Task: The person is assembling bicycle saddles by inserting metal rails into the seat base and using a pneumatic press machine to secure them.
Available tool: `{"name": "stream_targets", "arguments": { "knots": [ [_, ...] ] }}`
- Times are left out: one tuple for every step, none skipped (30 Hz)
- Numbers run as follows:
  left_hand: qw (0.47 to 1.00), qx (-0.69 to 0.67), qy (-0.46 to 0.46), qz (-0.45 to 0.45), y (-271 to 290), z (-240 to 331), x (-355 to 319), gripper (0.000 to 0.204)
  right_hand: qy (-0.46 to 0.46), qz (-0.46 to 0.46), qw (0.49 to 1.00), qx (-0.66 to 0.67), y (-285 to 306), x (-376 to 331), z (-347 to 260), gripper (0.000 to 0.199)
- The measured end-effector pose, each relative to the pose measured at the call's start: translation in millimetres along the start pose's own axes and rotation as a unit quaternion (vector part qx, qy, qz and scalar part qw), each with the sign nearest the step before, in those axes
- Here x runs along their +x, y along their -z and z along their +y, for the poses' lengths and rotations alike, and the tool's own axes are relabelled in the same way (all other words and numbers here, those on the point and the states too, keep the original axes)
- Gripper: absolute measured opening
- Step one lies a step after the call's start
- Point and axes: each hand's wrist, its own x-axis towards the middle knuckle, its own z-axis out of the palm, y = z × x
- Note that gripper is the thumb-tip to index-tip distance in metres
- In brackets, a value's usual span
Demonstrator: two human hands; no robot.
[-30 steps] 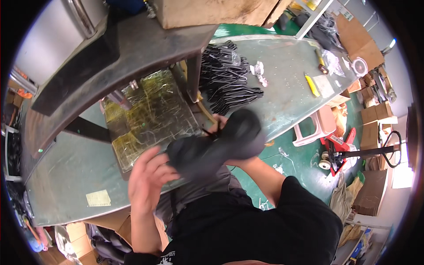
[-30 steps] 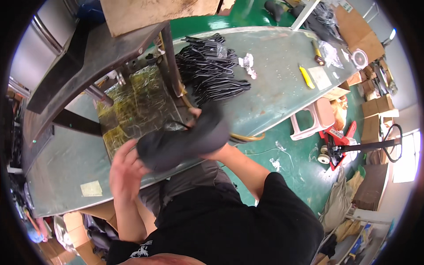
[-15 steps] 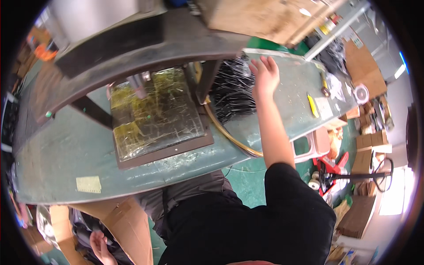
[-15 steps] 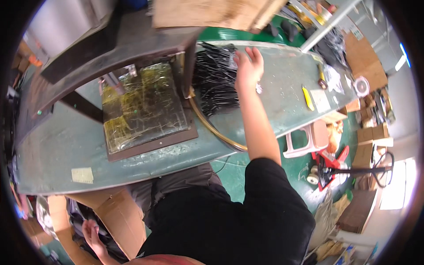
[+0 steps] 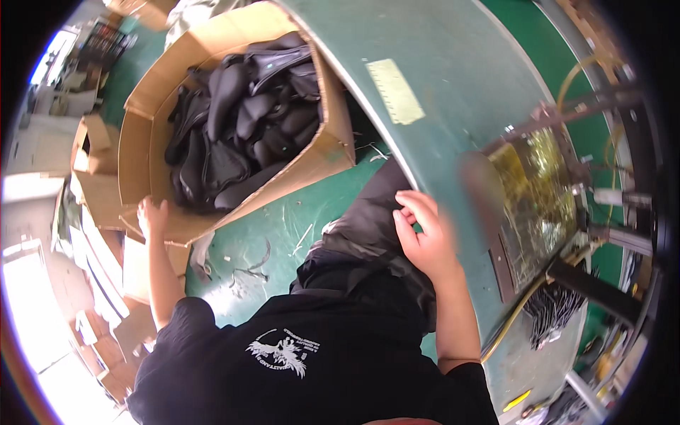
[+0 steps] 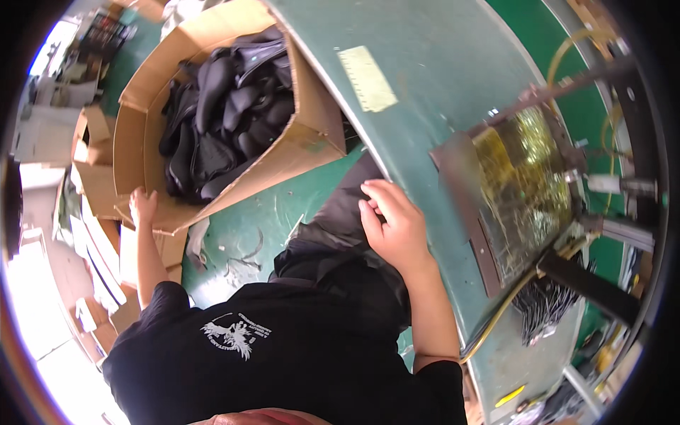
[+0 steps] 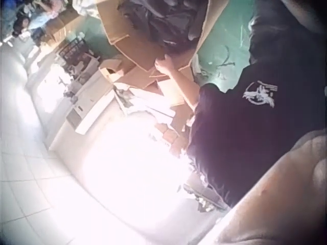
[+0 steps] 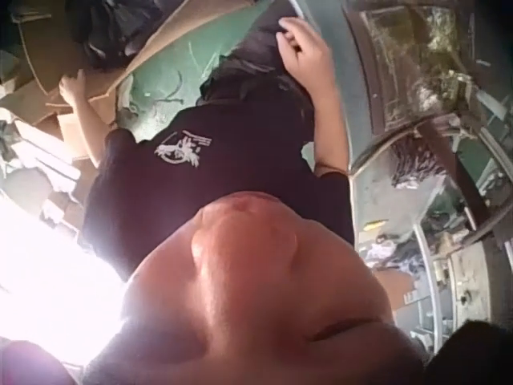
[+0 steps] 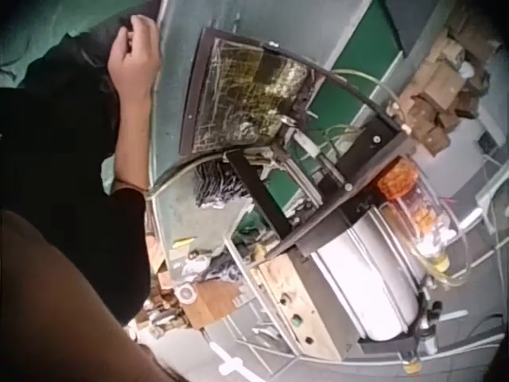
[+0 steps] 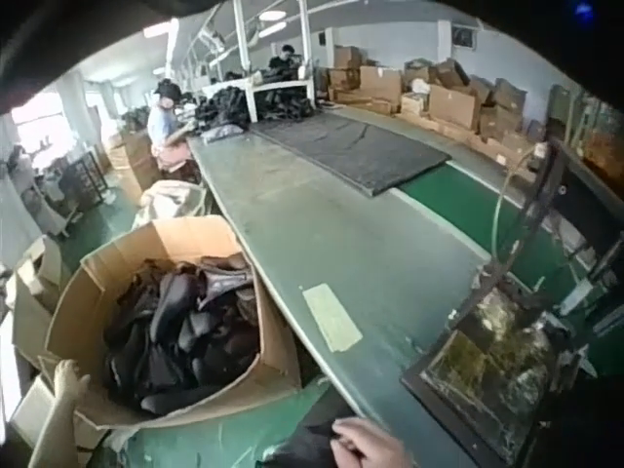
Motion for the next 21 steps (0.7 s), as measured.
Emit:
{"name": "stream_targets", "arguments": {
  "knots": [
    [0.999,0.020,0.037,0.030,1.7,-15.8,3.1,0.069,0.006,-0.018,1.000,0.006,-13.2,12.6,3.3,0.024],
    [0.995,0.040,0.073,0.059,3.1,-30.8,7.0,0.071,0.014,-0.034,0.999,0.013,-22.2,25.6,4.2,0.024],
    [0.987,0.049,0.120,0.091,-0.9,-54.2,9.1,0.075,0.011,-0.046,0.999,0.010,-33.5,38.4,5.0,0.025],
    [0.982,0.071,0.145,0.097,-7.2,-70.9,15.5,0.081,0.006,-0.055,0.998,0.003,-44.0,48.9,4.4,0.026],
    [0.978,0.057,0.197,0.043,-2.3,-46.2,19.1,0.086,0.030,-0.070,0.995,-0.058,-50.1,58.6,0.3,0.032],
    [0.970,0.010,0.244,0.001,-1.0,-48.2,25.5,0.091,0.037,-0.084,0.994,-0.054,-59.4,69.7,-9.2,0.032],
    [0.969,0.021,0.247,-0.004,-13.7,-76.4,32.6,0.084,0.126,-0.113,0.982,-0.084,-74.0,85.4,-20.3,0.036],
    [0.962,0.033,0.269,0.000,-27.7,-117.6,39.2,0.084,0.214,-0.138,0.961,-0.108,-91.0,96.2,-30.5,0.039],
    [0.952,-0.114,0.281,-0.030,-34.0,-163.8,41.7,0.076,0.238,-0.178,0.952,-0.078,-111.4,100.8,-40.2,0.045],
    [0.922,-0.265,0.276,-0.058,-36.9,-190.0,45.6,0.068,0.276,-0.210,0.935,-0.077,-128.2,106.3,-52.9,0.041],
    [0.920,-0.266,0.281,-0.062,-47.2,-184.8,53.0,0.068,0.298,-0.227,0.923,-0.085,-150.5,106.8,-53.7,0.042],
    [0.864,-0.394,0.309,-0.051,-59.9,-166.9,58.8,0.061,0.316,-0.245,0.911,-0.097,-172.3,103.7,-52.1,0.044],
    [0.792,-0.509,0.335,-0.034,-66.7,-157.0,61.7,0.054,0.314,-0.251,0.910,-0.097,-190.2,100.6,-54.5,0.044],
    [0.792,-0.506,0.341,-0.035,-69.1,-155.8,64.8,0.054,0.323,-0.301,0.886,-0.144,-205.1,96.4,-58.5,0.045],
    [0.783,-0.503,0.361,-0.061,-70.6,-155.5,70.0,0.048,0.332,-0.348,0.856,-0.189,-219.8,93.4,-62.6,0.045],
    [0.775,-0.498,0.379,-0.084,-70.0,-162.7,75.3,0.042,0.335,-0.350,0.856,-0.182,-234.3,91.0,-68.4,0.045],
    [0.772,-0.480,0.409,-0.073,-64.3,-173.9,77.0,0.032,0.306,-0.390,0.840,-0.221,-248.2,88.7,-74.5,0.038],
    [0.774,-0.478,0.409,-0.076,-63.4,-176.9,76.1,0.032,0.271,-0.428,0.820,-0.265,-259.3,87.3,-76.0,0.031],
    [0.767,-0.480,0.412,-0.106,-61.8,-171.3,78.7,0.028,0.262,-0.425,0.824,-0.269,-268.6,91.6,-71.2,0.031],
    [0.760,-0.482,0.414,-0.135,-58.3,-165.4,79.7,0.024,0.265,-0.428,0.822,-0.266,-277.9,99.3,-63.8,0.021],
    [0.772,-0.471,0.395,-0.160,-54.7,-152.1,76.9,0.021,0.262,-0.430,0.821,-0.269,-283.1,102.7,-53.9,0.013]
  ]
}}
